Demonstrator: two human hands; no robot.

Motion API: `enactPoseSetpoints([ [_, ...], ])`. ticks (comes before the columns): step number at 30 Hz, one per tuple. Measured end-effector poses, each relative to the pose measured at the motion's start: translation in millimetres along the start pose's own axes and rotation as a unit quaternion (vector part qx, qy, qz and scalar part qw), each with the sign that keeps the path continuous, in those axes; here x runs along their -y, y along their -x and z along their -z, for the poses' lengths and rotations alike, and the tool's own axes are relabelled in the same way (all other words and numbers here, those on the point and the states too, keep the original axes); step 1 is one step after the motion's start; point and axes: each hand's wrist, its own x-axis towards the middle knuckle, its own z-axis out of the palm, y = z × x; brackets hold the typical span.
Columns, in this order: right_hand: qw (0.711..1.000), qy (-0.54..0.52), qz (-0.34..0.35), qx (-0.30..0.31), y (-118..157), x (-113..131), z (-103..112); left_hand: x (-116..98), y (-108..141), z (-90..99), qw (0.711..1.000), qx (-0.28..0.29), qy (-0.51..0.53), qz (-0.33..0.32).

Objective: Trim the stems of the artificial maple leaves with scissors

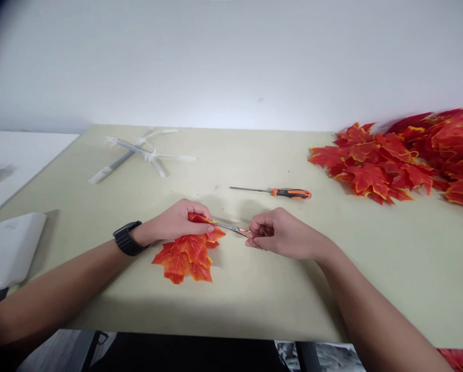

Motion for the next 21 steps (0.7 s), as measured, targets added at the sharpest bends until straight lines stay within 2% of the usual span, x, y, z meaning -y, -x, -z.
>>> enactPoseSetpoints([
  [21,1.0,-0.002,-0.009,0.012,-1.6,-1.1,0.7,-1.5,0.1,-0.2,1.0,0.007,-0.02,0.01],
])
